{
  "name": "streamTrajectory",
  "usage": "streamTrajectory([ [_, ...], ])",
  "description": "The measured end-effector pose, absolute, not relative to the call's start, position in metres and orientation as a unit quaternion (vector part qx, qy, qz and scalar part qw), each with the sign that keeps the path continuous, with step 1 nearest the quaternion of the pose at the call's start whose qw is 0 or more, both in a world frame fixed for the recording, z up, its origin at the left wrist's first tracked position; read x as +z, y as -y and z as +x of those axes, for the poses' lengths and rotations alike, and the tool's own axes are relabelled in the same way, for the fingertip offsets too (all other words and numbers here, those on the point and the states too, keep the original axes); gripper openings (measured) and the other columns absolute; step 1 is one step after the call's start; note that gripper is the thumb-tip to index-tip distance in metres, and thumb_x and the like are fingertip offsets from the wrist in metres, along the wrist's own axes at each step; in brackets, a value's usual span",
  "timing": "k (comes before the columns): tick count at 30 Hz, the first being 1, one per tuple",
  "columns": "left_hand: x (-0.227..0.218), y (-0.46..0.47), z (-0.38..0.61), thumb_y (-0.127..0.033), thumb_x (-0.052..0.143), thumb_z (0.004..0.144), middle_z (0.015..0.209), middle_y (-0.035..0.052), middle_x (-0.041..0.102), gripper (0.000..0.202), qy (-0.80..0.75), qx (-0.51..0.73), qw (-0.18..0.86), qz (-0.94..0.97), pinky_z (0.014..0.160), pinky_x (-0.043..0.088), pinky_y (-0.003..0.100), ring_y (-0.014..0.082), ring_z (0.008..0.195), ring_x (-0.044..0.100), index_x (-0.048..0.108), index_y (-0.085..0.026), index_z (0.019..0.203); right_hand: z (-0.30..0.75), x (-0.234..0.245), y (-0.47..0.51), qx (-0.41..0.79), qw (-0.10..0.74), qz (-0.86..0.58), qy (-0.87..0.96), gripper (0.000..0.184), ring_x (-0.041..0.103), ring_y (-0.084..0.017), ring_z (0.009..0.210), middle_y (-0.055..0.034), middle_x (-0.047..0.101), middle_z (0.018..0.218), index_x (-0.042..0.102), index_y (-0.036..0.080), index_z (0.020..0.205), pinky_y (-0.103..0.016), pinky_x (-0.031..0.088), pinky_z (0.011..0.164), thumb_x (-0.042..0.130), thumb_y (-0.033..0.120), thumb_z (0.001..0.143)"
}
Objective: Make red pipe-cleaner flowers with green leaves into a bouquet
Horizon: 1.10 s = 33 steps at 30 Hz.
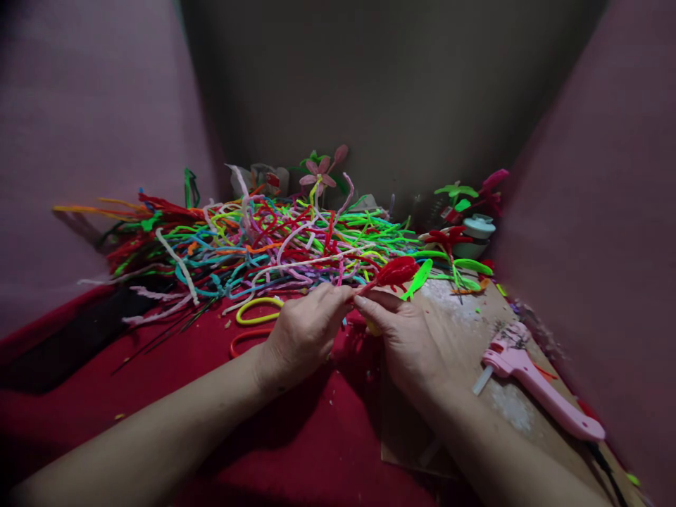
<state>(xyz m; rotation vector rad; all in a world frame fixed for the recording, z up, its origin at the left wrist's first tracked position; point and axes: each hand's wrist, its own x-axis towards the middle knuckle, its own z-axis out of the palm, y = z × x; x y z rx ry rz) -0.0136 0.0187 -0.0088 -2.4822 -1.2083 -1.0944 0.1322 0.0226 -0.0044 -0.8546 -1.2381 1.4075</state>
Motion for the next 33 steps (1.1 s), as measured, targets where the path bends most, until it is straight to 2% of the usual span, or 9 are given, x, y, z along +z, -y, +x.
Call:
streamTrajectory([
  [5,-0.007,-0.019,-0.015,-0.014,0.037,0.087,0.081,0.0078,0.063,0.021,0.371,-0.425,0.041,-0.824,0.066,0.049,0.025,0.0146,0.074,0.06,0.055,-0.012,0.098,0.135,-0.002,-0.022,0.551,0.499,-0.373,0.556,0.018,0.057,-0.017,0.073,-0.002,0.068,0.085,0.07,0.022,0.091,-0.03,0.042,0.072,0.061,0.031,0.079],
  [9,0.0,-0.017,-0.014,-0.013,0.044,0.085,0.085,0.0056,0.066,0.017,0.36,-0.487,-0.09,-0.791,0.071,0.048,0.023,0.0127,0.078,0.061,0.059,-0.015,0.092,0.136,-0.002,-0.022,0.565,0.498,-0.367,0.546,0.019,0.055,-0.015,0.069,-0.002,0.067,0.08,0.07,0.021,0.093,-0.028,0.042,0.067,0.062,0.03,0.078],
  [12,0.008,-0.014,-0.012,-0.016,0.048,0.083,0.072,0.0008,0.065,0.014,0.401,-0.496,-0.26,-0.725,0.056,0.046,0.018,0.0086,0.061,0.059,0.062,-0.016,0.083,0.135,-0.003,-0.022,0.612,0.489,-0.337,0.522,0.02,0.057,-0.015,0.071,-0.0029,0.068,0.085,0.07,0.021,0.094,-0.029,0.043,0.068,0.062,0.029,0.079],
  [15,0.016,-0.013,-0.012,-0.02,0.052,0.08,0.056,-0.0041,0.057,0.01,0.41,-0.484,-0.454,-0.626,0.038,0.034,0.015,0.0031,0.038,0.045,0.06,-0.015,0.075,0.134,-0.003,-0.023,0.642,0.481,-0.316,0.507,0.023,0.06,-0.018,0.079,-0.0029,0.069,0.092,0.068,0.024,0.101,-0.032,0.044,0.074,0.061,0.029,0.079],
  [18,0.019,-0.013,-0.013,-0.021,0.056,0.077,0.052,-0.0056,0.054,0.011,0.374,-0.469,-0.601,-0.529,0.031,0.028,0.015,0.0017,0.031,0.037,0.057,-0.014,0.069,0.133,-0.003,-0.024,0.64,0.487,-0.296,0.516,0.027,0.061,-0.021,0.087,-0.0035,0.069,0.098,0.066,0.026,0.106,-0.035,0.045,0.079,0.061,0.029,0.08],
  [21,0.018,-0.016,-0.015,-0.024,0.057,0.076,0.049,-0.0061,0.051,0.014,0.32,-0.454,-0.685,-0.471,0.029,0.029,0.015,0.0024,0.029,0.035,0.055,-0.014,0.067,0.134,-0.003,-0.026,0.61,0.493,-0.296,0.546,0.026,0.06,-0.023,0.095,-0.0047,0.068,0.103,0.067,0.026,0.105,-0.037,0.044,0.084,0.061,0.026,0.08],
  [24,0.016,-0.018,-0.017,-0.025,0.057,0.076,0.043,-0.0082,0.044,0.016,0.282,-0.427,-0.74,-0.436,0.027,0.027,0.015,0.0016,0.027,0.03,0.053,-0.014,0.065,0.135,-0.001,-0.026,0.579,0.505,-0.31,0.56,0.026,0.056,-0.022,0.103,-0.0042,0.065,0.111,0.067,0.027,0.105,-0.038,0.042,0.09,0.061,0.023,0.079],
  [27,0.016,-0.019,-0.018,-0.023,0.057,0.076,0.046,-0.0084,0.046,0.012,0.268,-0.41,-0.766,-0.417,0.027,0.027,0.014,0.0004,0.027,0.027,0.054,-0.014,0.068,0.135,0.001,-0.023,0.565,0.52,-0.314,0.559,0.023,0.054,-0.022,0.107,-0.003,0.062,0.117,0.07,0.027,0.099,-0.037,0.041,0.093,0.063,0.021,0.078],
  [33,0.017,-0.017,-0.015,-0.03,0.053,0.079,0.046,-0.0054,0.052,0.018,0.335,-0.426,-0.666,-0.512,0.032,0.035,0.019,0.0063,0.03,0.042,0.051,-0.015,0.07,0.132,0.0,-0.02,0.614,0.52,-0.313,0.505,0.021,0.062,-0.021,0.087,-0.0039,0.069,0.098,0.07,0.027,0.098,-0.035,0.047,0.077,0.063,0.023,0.078],
])
